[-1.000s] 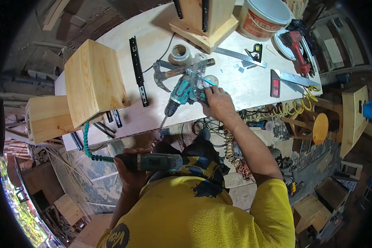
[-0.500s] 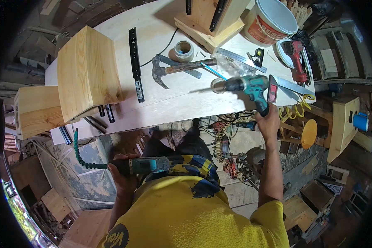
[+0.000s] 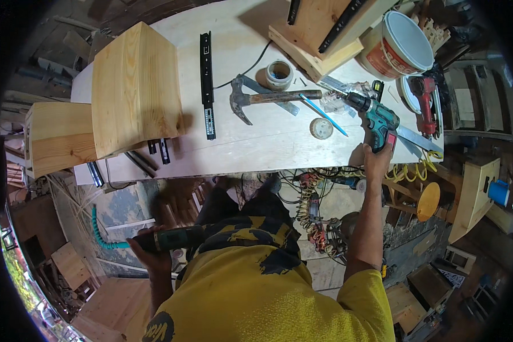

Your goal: Installing metal drawer slides and assembling parts for wooden boxes in a workshop.

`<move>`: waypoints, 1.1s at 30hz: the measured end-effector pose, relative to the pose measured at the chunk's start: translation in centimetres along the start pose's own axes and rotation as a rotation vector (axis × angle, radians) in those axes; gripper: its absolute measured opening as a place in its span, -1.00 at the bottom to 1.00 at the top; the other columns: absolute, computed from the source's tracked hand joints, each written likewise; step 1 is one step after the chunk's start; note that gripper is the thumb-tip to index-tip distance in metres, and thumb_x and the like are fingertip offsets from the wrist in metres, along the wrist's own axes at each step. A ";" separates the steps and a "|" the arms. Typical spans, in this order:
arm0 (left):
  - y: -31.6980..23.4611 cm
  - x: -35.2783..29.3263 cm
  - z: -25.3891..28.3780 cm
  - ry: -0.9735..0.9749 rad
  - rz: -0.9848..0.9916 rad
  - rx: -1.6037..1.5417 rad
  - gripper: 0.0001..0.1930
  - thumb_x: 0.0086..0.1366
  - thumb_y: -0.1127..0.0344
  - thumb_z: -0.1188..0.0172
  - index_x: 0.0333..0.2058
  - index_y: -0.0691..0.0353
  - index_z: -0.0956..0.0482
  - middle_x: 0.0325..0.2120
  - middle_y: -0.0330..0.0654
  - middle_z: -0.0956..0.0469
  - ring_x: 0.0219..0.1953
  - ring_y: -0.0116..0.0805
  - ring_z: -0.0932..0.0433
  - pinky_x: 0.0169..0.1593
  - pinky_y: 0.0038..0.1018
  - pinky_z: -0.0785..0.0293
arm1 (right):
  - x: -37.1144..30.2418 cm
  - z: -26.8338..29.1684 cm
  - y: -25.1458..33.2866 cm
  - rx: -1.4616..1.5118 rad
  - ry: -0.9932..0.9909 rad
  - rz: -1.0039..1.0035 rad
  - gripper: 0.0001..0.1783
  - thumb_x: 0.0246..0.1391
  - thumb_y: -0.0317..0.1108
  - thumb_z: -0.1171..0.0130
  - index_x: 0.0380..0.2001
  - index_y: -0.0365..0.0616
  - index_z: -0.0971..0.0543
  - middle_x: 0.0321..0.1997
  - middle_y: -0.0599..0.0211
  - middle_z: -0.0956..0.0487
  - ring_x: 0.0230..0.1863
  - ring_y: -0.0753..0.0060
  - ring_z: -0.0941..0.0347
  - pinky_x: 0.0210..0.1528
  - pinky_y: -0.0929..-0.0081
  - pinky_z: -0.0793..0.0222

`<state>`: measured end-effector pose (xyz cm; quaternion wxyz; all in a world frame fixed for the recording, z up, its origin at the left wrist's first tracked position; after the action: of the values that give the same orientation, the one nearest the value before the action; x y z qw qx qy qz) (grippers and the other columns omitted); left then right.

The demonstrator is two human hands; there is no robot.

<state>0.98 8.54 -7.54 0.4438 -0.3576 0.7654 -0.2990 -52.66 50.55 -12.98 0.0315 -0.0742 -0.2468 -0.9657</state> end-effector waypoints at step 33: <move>-4.4 5.5 9.5 -0.237 -0.001 0.097 -0.46 0.32 -0.22 0.20 -0.29 0.19 -0.44 -0.37 -0.10 -0.53 -0.23 -0.19 -0.50 -0.04 -0.25 -0.40 | 5.3 -17.4 37.9 -0.802 0.568 0.930 -0.80 0.00 -0.28 -0.09 -0.42 -0.15 -0.60 -0.41 0.10 -0.56 -0.38 0.12 -0.52 -0.25 0.32 -0.44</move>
<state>8.79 0.29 -10.75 0.5476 -0.3691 0.6920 -0.2916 -56.38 8.80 -9.37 0.4775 0.0779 0.2063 -0.8505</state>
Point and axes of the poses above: each hand's wrist, its own x-axis towards the middle knuckle, its own z-axis out of the back of the hand, y = z × x, the point moved 10 cm from there along x, towards the middle knuckle
